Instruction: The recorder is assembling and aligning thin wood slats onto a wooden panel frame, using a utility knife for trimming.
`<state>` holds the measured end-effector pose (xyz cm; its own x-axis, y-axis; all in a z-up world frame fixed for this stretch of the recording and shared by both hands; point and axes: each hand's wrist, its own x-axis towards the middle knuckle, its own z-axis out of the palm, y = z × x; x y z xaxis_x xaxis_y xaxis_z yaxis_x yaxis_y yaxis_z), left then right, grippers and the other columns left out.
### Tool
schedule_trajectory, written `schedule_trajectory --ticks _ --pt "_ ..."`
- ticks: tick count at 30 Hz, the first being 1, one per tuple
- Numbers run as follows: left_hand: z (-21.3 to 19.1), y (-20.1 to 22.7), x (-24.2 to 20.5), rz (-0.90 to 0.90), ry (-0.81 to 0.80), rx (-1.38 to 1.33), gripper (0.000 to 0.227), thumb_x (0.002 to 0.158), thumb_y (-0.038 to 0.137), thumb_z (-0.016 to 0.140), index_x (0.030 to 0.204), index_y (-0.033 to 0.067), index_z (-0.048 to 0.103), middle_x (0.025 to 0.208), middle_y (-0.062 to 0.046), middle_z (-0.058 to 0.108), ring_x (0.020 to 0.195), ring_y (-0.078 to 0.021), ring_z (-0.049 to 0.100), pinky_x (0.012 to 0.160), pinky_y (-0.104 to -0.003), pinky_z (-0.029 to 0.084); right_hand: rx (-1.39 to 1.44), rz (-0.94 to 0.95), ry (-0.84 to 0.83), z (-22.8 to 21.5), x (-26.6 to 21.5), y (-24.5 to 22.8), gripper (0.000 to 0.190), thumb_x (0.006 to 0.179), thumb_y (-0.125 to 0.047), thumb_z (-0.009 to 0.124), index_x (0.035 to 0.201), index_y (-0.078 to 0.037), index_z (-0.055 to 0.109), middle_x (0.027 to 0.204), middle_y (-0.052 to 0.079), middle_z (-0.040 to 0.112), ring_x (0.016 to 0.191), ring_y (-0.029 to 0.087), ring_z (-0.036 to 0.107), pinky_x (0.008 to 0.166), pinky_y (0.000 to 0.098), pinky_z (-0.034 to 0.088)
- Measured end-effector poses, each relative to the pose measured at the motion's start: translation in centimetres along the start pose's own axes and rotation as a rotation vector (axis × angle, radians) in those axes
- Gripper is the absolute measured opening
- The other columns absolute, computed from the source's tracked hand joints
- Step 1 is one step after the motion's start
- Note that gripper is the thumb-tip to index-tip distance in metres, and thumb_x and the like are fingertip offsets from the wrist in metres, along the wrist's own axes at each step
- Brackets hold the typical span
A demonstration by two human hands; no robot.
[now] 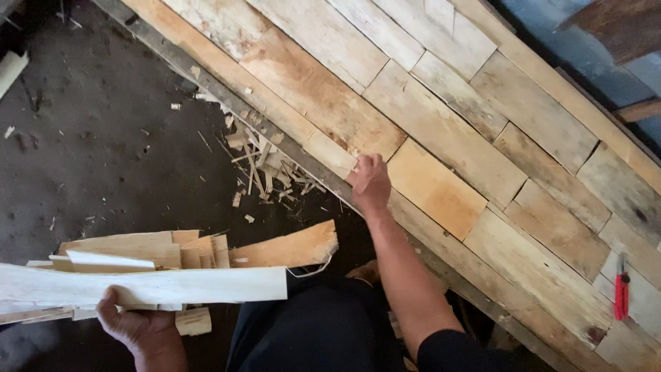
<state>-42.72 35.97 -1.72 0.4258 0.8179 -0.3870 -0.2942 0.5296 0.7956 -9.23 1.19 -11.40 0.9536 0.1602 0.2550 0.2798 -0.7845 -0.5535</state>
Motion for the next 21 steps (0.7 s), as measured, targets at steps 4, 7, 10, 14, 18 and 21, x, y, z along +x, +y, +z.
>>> schedule_trajectory --ticks 4,7,10,14,18,21 --pt "-0.8 -0.8 0.8 0.024 -0.065 0.019 0.088 0.082 0.048 0.066 0.162 0.0198 0.042 0.151 -0.009 0.052 0.140 -0.0330 0.055 0.105 -0.060 0.054 -0.066 -0.028 -0.017 -0.8 1.9 0.6 0.034 0.076 -0.018 0.075 0.107 -0.006 0.069 0.109 0.015 0.063 0.100 0.036 0.060 0.080 0.0467 0.054" --pt "0.2 -0.7 -0.3 0.036 -0.075 0.031 0.086 0.084 0.049 0.065 0.162 0.0189 0.044 0.152 -0.007 0.054 0.140 -0.0306 0.055 0.106 -0.058 0.054 -0.048 0.046 -0.232 0.1 2.4 1.9 0.012 0.089 -0.020 0.073 0.097 -0.012 0.069 0.108 0.010 0.065 0.111 0.031 0.061 0.094 0.0443 0.053" --pt "0.3 -1.0 -0.6 0.011 -0.002 0.079 0.083 0.085 0.051 0.063 0.160 0.0210 0.043 0.151 -0.005 0.052 0.138 -0.0276 0.056 0.106 -0.056 0.054 -0.067 -0.007 -0.271 0.3 2.3 2.5 0.011 0.089 -0.020 0.072 0.097 -0.014 0.068 0.113 0.009 0.065 0.111 0.031 0.061 0.090 0.0449 0.053" --pt "0.4 -1.5 0.1 0.054 -0.026 0.034 0.088 0.084 0.049 0.067 0.163 0.0180 0.042 0.152 -0.010 0.052 0.144 -0.0332 0.052 0.110 -0.061 0.049 -0.053 -0.121 -0.300 0.3 2.2 2.3 0.008 0.090 -0.015 0.068 0.097 -0.012 0.064 0.110 0.011 0.065 0.112 0.033 0.060 0.090 0.0452 0.053" --pt "2.0 -0.9 -0.8 0.019 -0.013 0.051 0.098 0.074 0.051 0.070 0.162 0.0219 0.038 0.151 -0.010 0.050 0.144 -0.0348 0.049 0.106 -0.067 0.046 -0.135 -0.175 -0.271 1.5 1.8 2.6 0.008 0.087 -0.010 0.065 0.095 -0.010 0.062 0.113 0.012 0.063 0.110 0.033 0.061 0.087 0.0453 0.054" --pt "4.8 0.4 -3.4 0.063 0.044 0.125 0.096 0.077 0.055 0.067 0.161 0.0222 0.034 0.147 -0.013 0.047 0.142 -0.0355 0.049 0.105 -0.067 0.048 0.034 -0.070 -0.479 -0.4 -0.2 -0.6 0.007 0.096 -0.014 0.060 0.102 -0.009 0.061 0.104 0.009 0.067 0.101 0.024 0.068 0.090 0.0395 0.057"
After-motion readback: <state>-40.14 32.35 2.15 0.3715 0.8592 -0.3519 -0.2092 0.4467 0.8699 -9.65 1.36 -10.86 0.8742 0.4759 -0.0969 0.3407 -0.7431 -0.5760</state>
